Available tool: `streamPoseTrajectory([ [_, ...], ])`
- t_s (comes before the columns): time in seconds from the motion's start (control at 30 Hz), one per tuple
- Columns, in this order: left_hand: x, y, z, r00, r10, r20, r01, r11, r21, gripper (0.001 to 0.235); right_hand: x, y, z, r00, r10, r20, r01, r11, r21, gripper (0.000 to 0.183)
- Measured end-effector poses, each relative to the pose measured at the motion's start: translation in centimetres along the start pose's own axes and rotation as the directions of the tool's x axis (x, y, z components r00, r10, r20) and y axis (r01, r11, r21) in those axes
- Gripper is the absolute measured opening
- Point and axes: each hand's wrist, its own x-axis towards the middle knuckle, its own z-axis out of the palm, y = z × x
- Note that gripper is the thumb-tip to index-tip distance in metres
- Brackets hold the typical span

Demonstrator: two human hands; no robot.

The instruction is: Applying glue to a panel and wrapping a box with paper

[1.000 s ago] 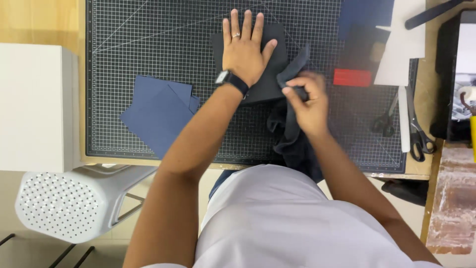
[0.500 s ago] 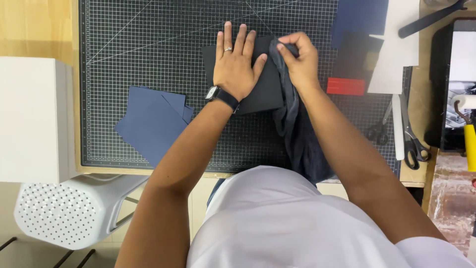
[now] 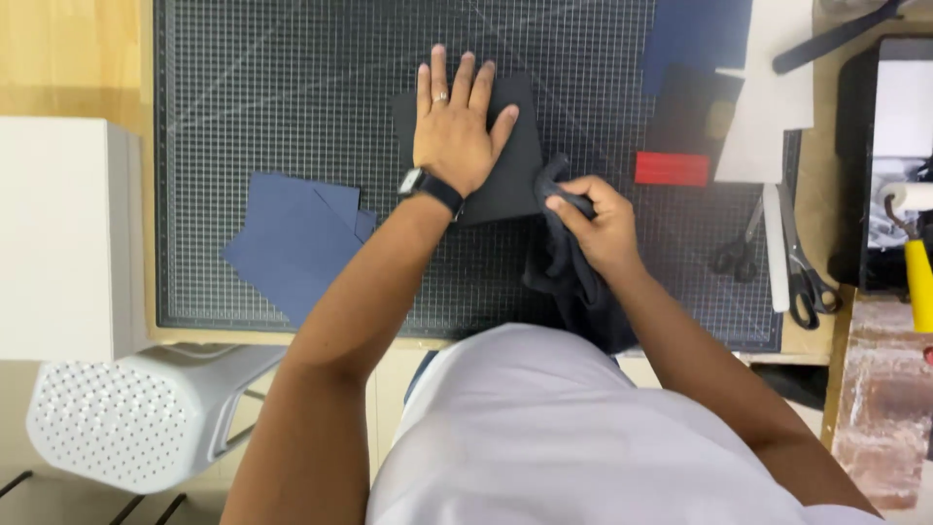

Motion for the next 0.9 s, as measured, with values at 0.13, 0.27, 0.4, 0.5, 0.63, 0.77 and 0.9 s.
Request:
streamPoseTrajectory([
  [0.13, 0.7, -0.6, 0.3, 0.999, 0.039, -0.018, -0.039, 0.999, -0.011, 0.069, -2.9, -0.1, -3.8, 0.977, -0.003, 0.215, 0.023, 0.996, -0.089, 0.019],
  [0.27, 2.0, -1.1, 0.4, 0.98, 0.201, 0.014, -0.192, 0.955, -0.227, 0.056, -3.1, 1.3, -6.6, 0.976, 0.215, -0.039, -0.213, 0.976, 0.054, 0.014],
  [0.4, 1.3, 1.2, -0.9, 0.809, 0.569, 0.148, -0.48, 0.784, -0.394, 0.048, -1.6, -1.7, -7.7, 0.781, 0.069, -0.621, 0.105, 0.965, 0.239, 0.017],
  [0.5, -1.5, 3.4, -2.9, 0.787, 0.606, 0.116, -0.532, 0.761, -0.371, 0.054, -1.8, -5.2, -6.7, 0.777, -0.206, -0.595, 0.179, 0.978, -0.106, 0.017],
  [0.63, -5.2, 3.2, -2.5, 0.988, 0.044, 0.15, -0.044, 0.999, -0.006, 0.085, -1.0, -6.4, -3.4, 0.899, -0.401, -0.177, 0.338, 0.891, -0.304, 0.012],
  [0.77, -6.8, 2.4, -1.6, 0.991, -0.129, -0.035, 0.132, 0.988, 0.075, 0.074, 1.1, -3.2, -1.1, 0.964, -0.235, 0.121, 0.254, 0.952, -0.172, 0.016],
  [0.9, -5.5, 1.1, -1.8, 0.998, 0.05, 0.039, -0.048, 0.998, -0.046, 0.067, 0.9, -2.0, -1.5, 0.999, -0.031, -0.033, 0.025, 0.987, -0.161, 0.013],
])
